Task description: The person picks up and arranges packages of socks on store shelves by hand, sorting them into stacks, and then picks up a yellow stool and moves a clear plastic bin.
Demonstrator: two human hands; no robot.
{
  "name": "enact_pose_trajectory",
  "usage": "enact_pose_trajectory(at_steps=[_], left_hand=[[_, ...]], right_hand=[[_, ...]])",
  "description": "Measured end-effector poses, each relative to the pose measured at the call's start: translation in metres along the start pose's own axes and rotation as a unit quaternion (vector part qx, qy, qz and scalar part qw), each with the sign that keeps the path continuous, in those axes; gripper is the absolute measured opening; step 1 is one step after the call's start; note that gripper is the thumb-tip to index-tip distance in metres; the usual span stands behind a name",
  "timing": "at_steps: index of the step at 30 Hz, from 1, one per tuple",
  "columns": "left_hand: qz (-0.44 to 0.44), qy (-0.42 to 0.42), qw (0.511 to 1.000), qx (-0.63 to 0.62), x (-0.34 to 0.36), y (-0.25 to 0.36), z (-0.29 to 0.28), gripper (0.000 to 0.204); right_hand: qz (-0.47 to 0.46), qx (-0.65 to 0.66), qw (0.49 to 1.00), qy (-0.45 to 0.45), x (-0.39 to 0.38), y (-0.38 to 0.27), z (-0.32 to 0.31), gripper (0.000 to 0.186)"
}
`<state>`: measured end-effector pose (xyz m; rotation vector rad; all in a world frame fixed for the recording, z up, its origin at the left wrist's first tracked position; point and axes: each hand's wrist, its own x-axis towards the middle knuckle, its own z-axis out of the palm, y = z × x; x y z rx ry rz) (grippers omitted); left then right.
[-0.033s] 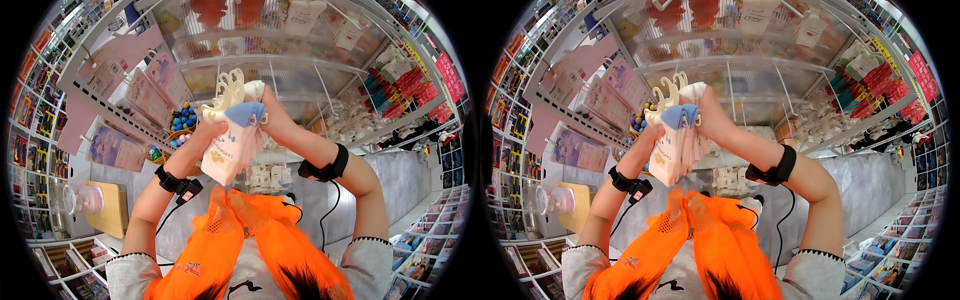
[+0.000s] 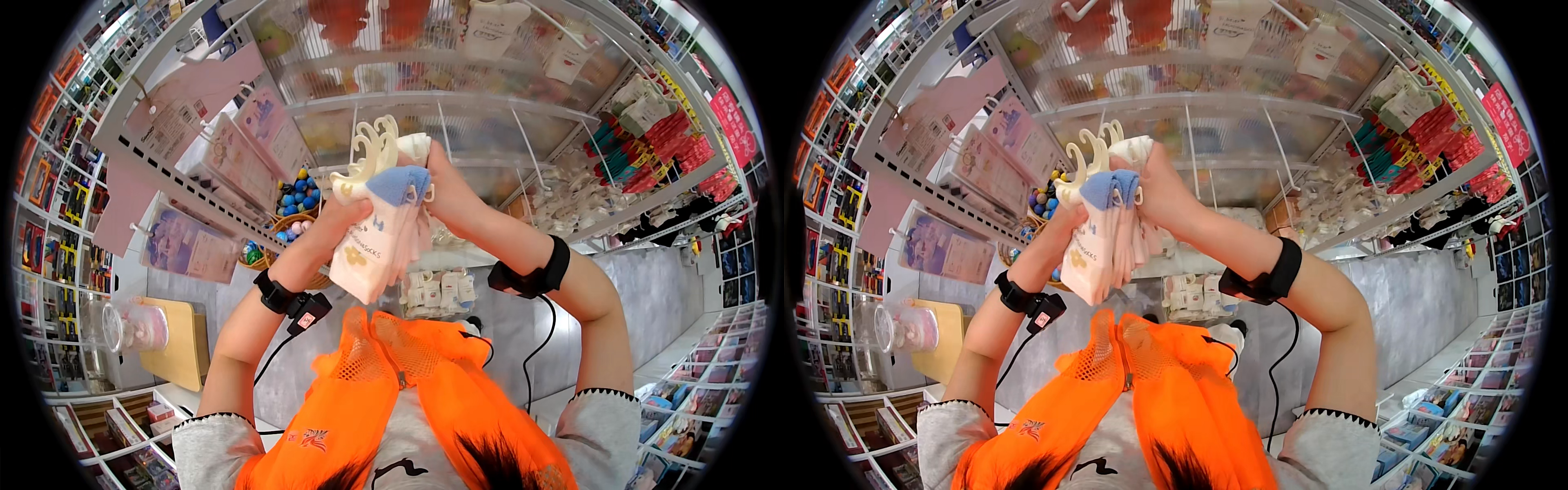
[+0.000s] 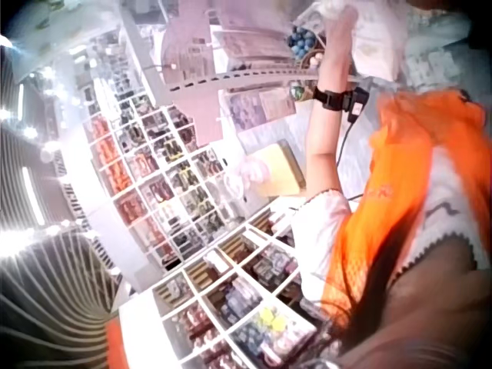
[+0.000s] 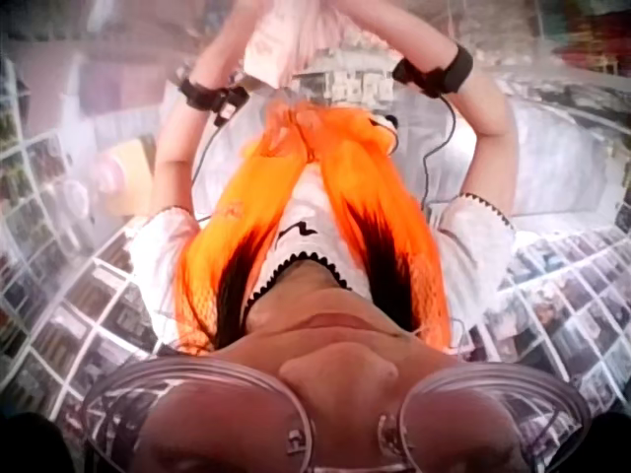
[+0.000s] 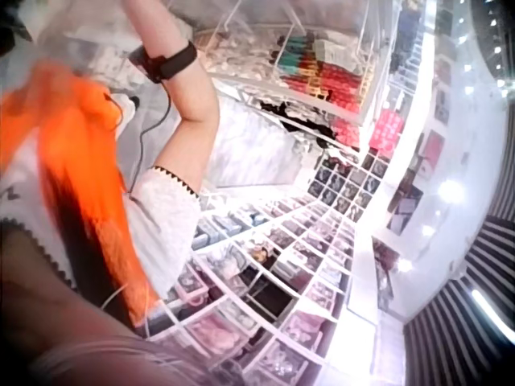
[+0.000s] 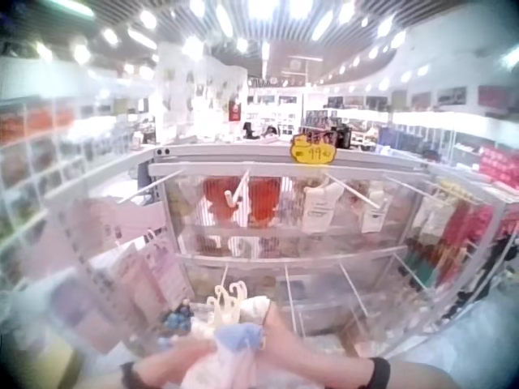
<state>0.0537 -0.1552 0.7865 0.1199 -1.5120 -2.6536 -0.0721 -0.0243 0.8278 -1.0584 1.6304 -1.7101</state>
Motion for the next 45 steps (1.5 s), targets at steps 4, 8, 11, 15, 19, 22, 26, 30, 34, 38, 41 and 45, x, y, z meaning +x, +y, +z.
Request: enact_pose_trajectory(at_steps=[4,8,11,15,19,22,26,30,34,38,41,45], left_hand=[[0.011,0.063,0.997,0.039,0.015,-0.014,0.014,0.039],[-0.028,0.045,0.996,-0.078,0.036,-0.025,0.015,0.053],[-0.026,0.027,0.986,-0.163,0.055,-0.028,0.013,0.067],[0.013,0.016,0.953,-0.303,0.068,-0.015,0.027,0.063],[0.000,0.014,0.935,-0.353,0.082,-0.025,0.037,0.066],[-0.020,0.034,0.942,-0.332,0.080,-0.042,0.036,0.068],[-0.018,0.039,0.952,-0.303,0.073,-0.050,0.034,0.074],[0.020,0.066,0.937,-0.342,0.071,-0.060,0.030,0.079],[0.046,0.065,0.951,-0.298,0.071,-0.044,0.062,0.078],[0.061,0.076,0.952,-0.288,0.069,-0.043,0.076,0.078],[0.069,0.082,0.953,-0.282,0.067,-0.041,0.088,0.078],[0.068,0.078,0.957,-0.270,0.074,-0.040,0.101,0.078]], right_hand=[[0.133,0.045,0.990,-0.007,0.003,-0.006,-0.026,0.039],[0.175,0.140,0.971,-0.077,0.022,0.003,-0.065,0.044],[0.119,0.109,0.986,0.053,0.042,0.009,-0.095,0.051],[-0.175,-0.340,0.874,0.301,0.125,0.037,-0.163,0.061],[-0.181,-0.210,0.930,0.239,0.189,0.025,-0.224,0.053],[-0.097,-0.049,0.977,0.184,0.192,0.020,-0.231,0.046],[-0.087,0.000,0.986,0.144,0.130,-0.022,-0.197,0.032],[-0.183,-0.020,0.983,-0.021,0.051,-0.062,-0.205,0.024],[-0.322,-0.173,0.917,-0.162,0.012,-0.082,-0.227,0.028],[-0.116,-0.091,0.989,-0.032,0.007,-0.047,-0.267,0.040],[-0.053,0.086,0.984,0.146,0.046,-0.028,-0.312,0.032],[-0.174,-0.058,0.962,0.202,0.090,-0.016,-0.364,0.032]])
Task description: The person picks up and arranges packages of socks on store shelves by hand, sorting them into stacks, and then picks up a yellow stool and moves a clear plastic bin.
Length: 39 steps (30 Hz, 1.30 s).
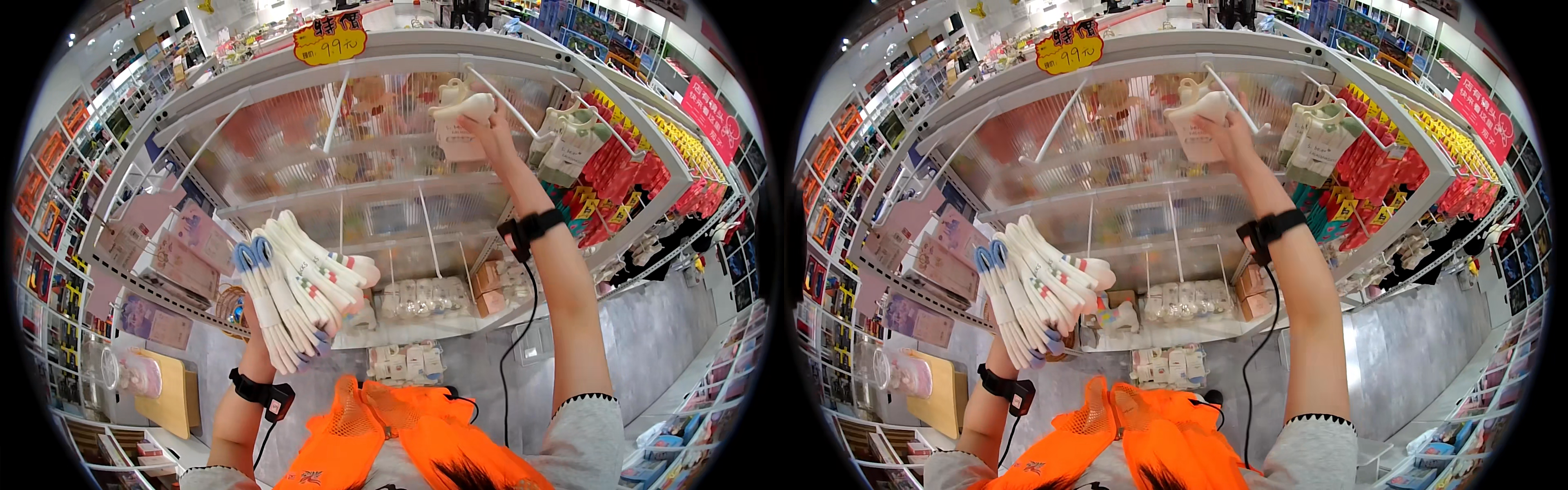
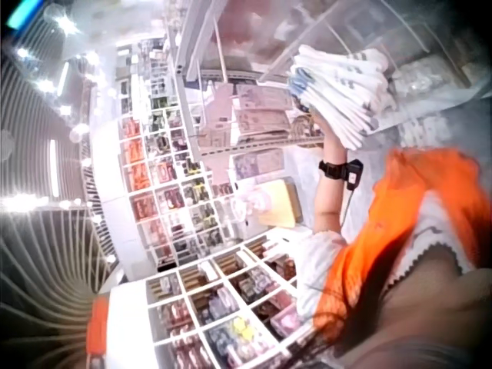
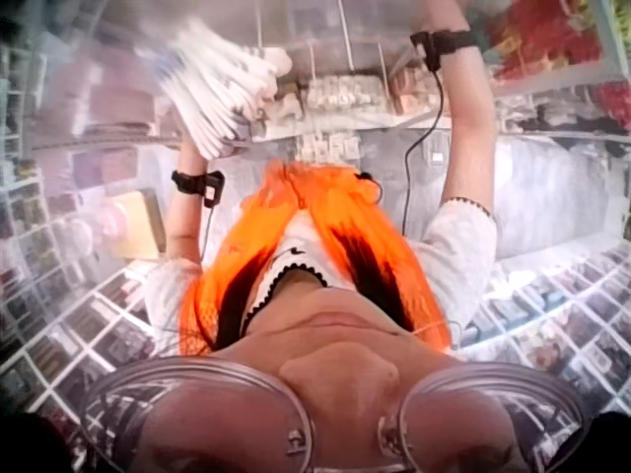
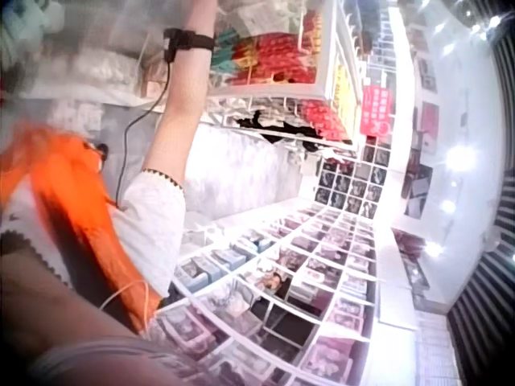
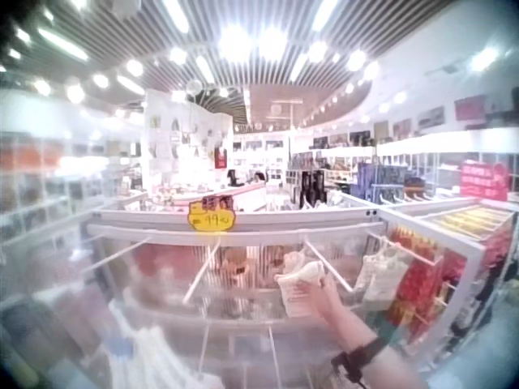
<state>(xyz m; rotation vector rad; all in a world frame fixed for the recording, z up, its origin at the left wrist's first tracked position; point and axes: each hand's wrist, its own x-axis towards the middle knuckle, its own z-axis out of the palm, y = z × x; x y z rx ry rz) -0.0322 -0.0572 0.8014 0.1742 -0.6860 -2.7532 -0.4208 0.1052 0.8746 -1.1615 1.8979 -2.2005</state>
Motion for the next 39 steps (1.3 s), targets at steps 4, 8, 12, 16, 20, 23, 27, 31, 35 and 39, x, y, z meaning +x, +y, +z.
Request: enact_pose_trajectory(at_steps=[4,8,12,16,20,23,27,31,35,39], left_hand=[[0.011,0.006,1.000,0.016,-0.008,-0.001,0.006,0.078],[0.028,0.011,0.999,0.021,-0.011,-0.001,0.008,0.078],[0.042,0.015,0.999,0.027,-0.015,-0.003,0.012,0.077],[0.031,0.011,0.999,0.025,-0.011,-0.011,0.019,0.077],[0.003,0.000,1.000,0.024,0.000,-0.026,0.030,0.077],[-0.019,-0.007,1.000,0.020,0.004,-0.037,0.041,0.077],[-0.049,-0.006,0.999,0.002,0.008,-0.054,0.050,0.077],[-0.077,-0.010,0.997,-0.012,0.014,-0.071,0.063,0.077],[-0.065,0.012,0.998,0.024,0.013,-0.070,0.053,0.077],[-0.056,-0.029,0.997,0.051,0.008,-0.063,0.042,0.075]], right_hand=[[0.104,0.056,0.993,-0.002,0.019,-0.002,0.010,0.034],[0.057,0.097,0.993,0.017,0.008,0.007,0.014,0.028],[-0.002,-0.011,0.999,0.044,-0.035,-0.020,0.001,0.025],[-0.148,-0.152,0.976,0.049,-0.085,-0.062,-0.029,0.028],[-0.220,-0.181,0.958,0.027,-0.128,-0.094,-0.074,0.033],[-0.161,-0.186,0.968,0.054,-0.140,-0.101,-0.093,0.042],[-0.150,0.035,0.969,0.194,-0.129,-0.082,-0.117,0.050],[0.067,0.141,0.976,0.150,-0.114,-0.040,-0.165,0.039],[0.073,0.137,0.981,0.121,-0.093,-0.030,-0.169,0.049],[-0.025,-0.063,0.995,0.073,-0.071,-0.037,-0.166,0.084]])
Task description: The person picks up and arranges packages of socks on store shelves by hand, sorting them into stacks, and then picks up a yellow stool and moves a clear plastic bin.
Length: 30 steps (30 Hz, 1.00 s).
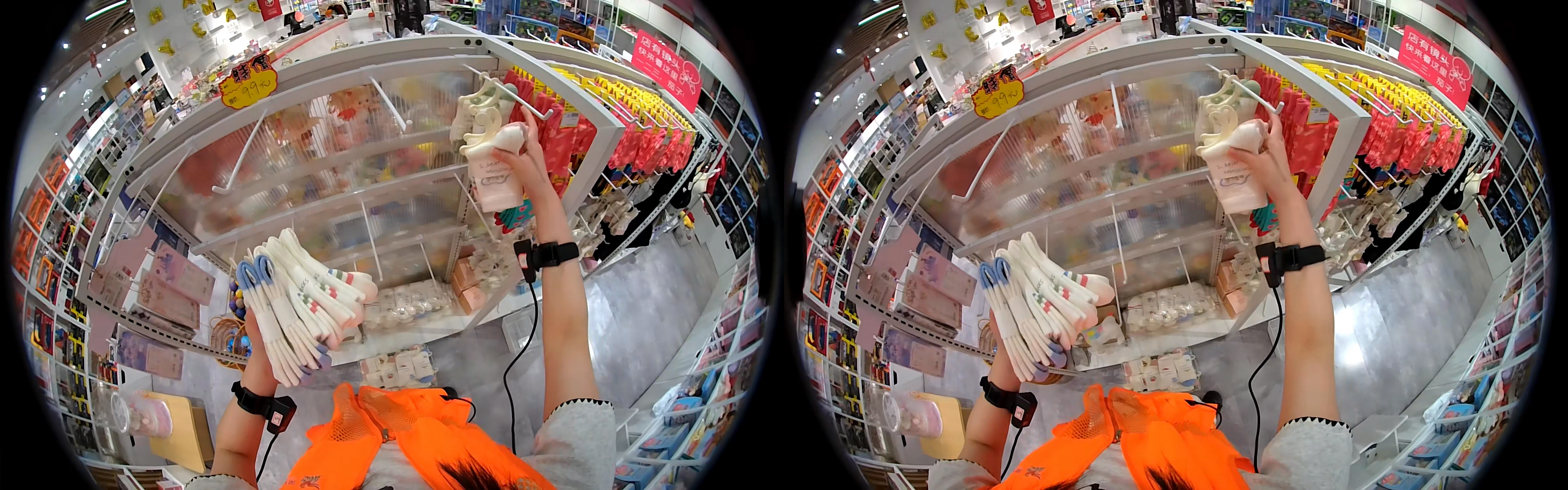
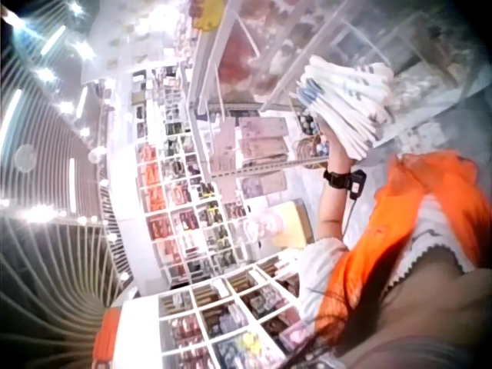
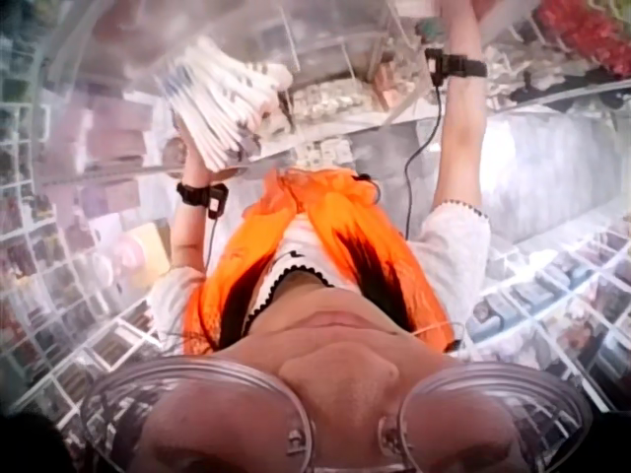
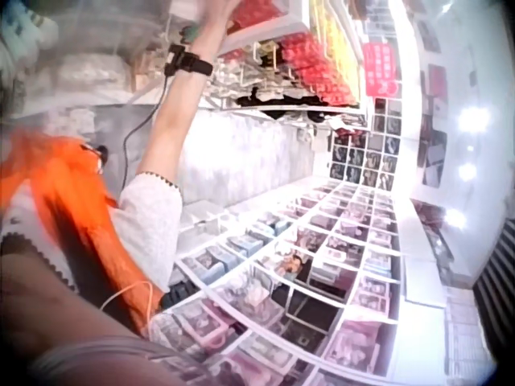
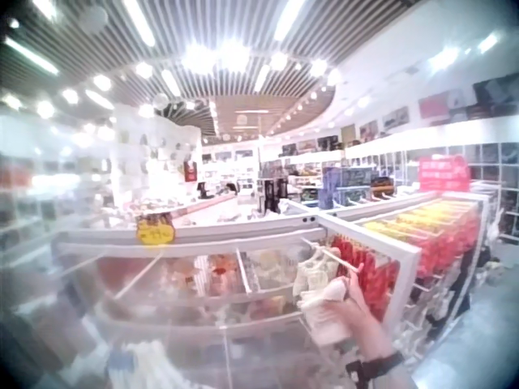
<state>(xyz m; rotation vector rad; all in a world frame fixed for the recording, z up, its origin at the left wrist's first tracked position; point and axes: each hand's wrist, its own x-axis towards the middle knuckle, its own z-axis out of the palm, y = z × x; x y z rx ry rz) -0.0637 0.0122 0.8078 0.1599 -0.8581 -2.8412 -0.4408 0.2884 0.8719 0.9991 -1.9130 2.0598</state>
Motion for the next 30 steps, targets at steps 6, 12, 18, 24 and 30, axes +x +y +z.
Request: enact_pose_trajectory(at_steps=[6,12,18,24,30], left_hand=[[0.016,0.053,0.998,-0.021,-0.021,0.012,-0.011,0.075],[0.060,0.048,0.997,0.032,-0.030,0.022,-0.019,0.084],[0.062,0.028,0.997,0.028,-0.030,0.021,-0.015,0.085],[0.064,0.064,0.993,0.080,-0.029,0.022,-0.016,0.088],[0.043,0.060,0.993,0.089,-0.023,0.022,-0.024,0.091]], right_hand=[[0.082,0.071,0.991,-0.084,0.024,0.001,-0.008,0.056],[0.098,0.144,0.977,-0.126,0.042,0.016,-0.001,0.036],[0.143,0.171,0.966,-0.131,0.052,0.034,0.003,0.038],[0.142,0.179,0.968,-0.108,0.054,0.022,0.015,0.038],[0.124,0.148,0.977,-0.087,0.052,0.024,0.012,0.034]])
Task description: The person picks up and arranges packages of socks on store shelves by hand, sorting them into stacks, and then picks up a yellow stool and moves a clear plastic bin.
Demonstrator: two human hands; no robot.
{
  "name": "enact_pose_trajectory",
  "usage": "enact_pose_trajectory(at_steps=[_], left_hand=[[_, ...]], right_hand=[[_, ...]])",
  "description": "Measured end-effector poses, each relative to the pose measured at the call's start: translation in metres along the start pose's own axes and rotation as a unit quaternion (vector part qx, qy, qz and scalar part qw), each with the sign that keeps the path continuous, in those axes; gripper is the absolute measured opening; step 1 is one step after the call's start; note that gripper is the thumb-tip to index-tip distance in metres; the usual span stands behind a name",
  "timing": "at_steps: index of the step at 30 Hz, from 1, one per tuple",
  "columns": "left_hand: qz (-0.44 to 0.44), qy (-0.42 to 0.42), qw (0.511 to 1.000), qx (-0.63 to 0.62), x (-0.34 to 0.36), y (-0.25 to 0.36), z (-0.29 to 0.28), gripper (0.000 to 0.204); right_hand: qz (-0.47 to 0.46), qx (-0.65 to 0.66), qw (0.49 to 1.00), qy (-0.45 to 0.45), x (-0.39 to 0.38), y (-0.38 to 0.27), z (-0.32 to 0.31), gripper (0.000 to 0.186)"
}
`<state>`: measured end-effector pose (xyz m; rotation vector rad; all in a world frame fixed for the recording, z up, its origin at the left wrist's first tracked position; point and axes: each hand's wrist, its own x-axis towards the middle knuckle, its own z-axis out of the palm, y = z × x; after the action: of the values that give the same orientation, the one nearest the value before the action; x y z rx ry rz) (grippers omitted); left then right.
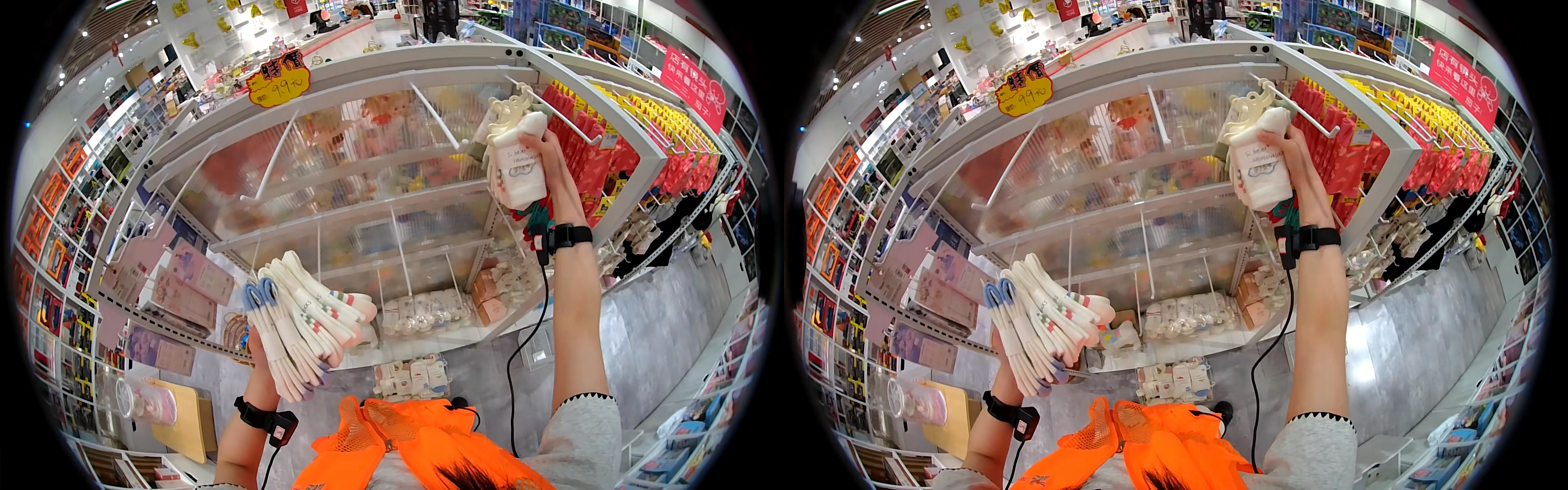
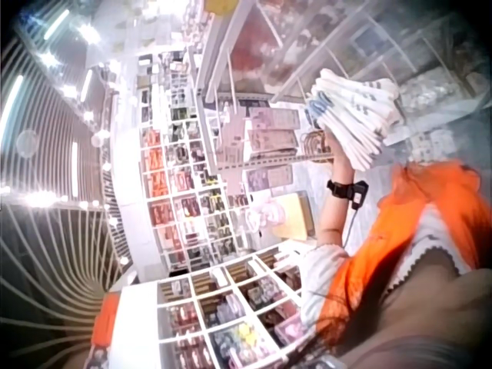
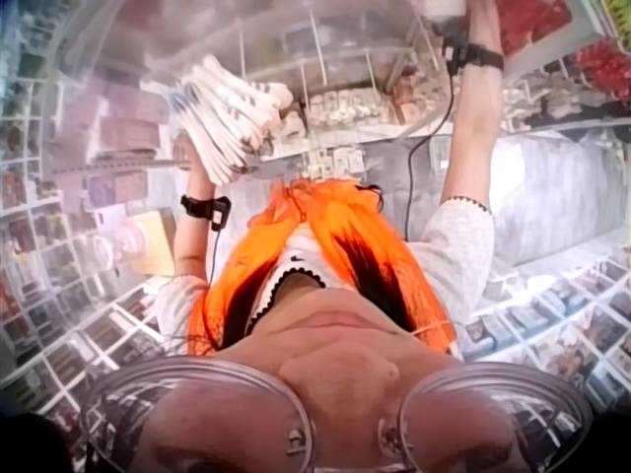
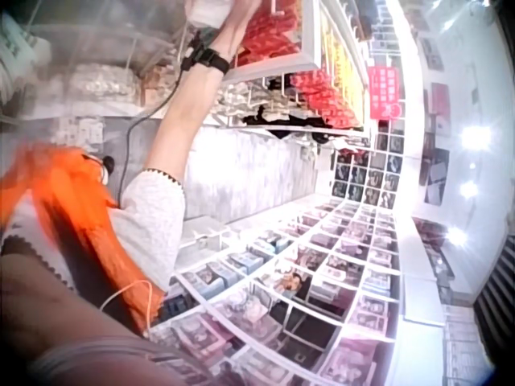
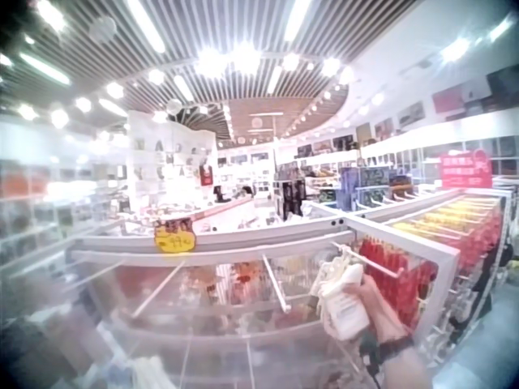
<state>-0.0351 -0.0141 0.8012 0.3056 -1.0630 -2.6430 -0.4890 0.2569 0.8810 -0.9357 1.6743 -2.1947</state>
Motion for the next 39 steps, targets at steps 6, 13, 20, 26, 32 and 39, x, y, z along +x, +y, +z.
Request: enact_pose_trajectory(at_steps=[6,13,20,26,32,39], left_hand=[[-0.013,0.004,1.000,-0.012,0.005,0.000,0.015,0.087],[-0.022,0.003,0.999,-0.026,0.009,-0.002,0.014,0.076],[-0.081,0.009,0.997,0.016,-0.007,-0.003,0.002,0.071],[-0.243,0.026,0.966,0.086,-0.023,-0.027,-0.035,0.068],[-0.373,0.054,0.918,0.124,-0.033,-0.104,-0.120,0.064],[-0.414,0.079,0.907,0.002,-0.014,-0.239,-0.247,0.047]], right_hand=[[-0.067,0.047,0.991,0.104,-0.034,0.017,0.010,0.033],[-0.202,0.169,0.946,0.190,-0.113,0.004,0.013,0.046],[-0.133,0.148,0.969,0.146,-0.190,0.023,-0.024,0.070],[-0.040,-0.073,0.996,0.027,-0.250,0.078,-0.001,0.056],[0.310,0.160,0.935,0.058,-0.315,0.157,0.075,0.045],[0.481,0.249,0.827,0.147,-0.400,0.316,0.086,0.051]])
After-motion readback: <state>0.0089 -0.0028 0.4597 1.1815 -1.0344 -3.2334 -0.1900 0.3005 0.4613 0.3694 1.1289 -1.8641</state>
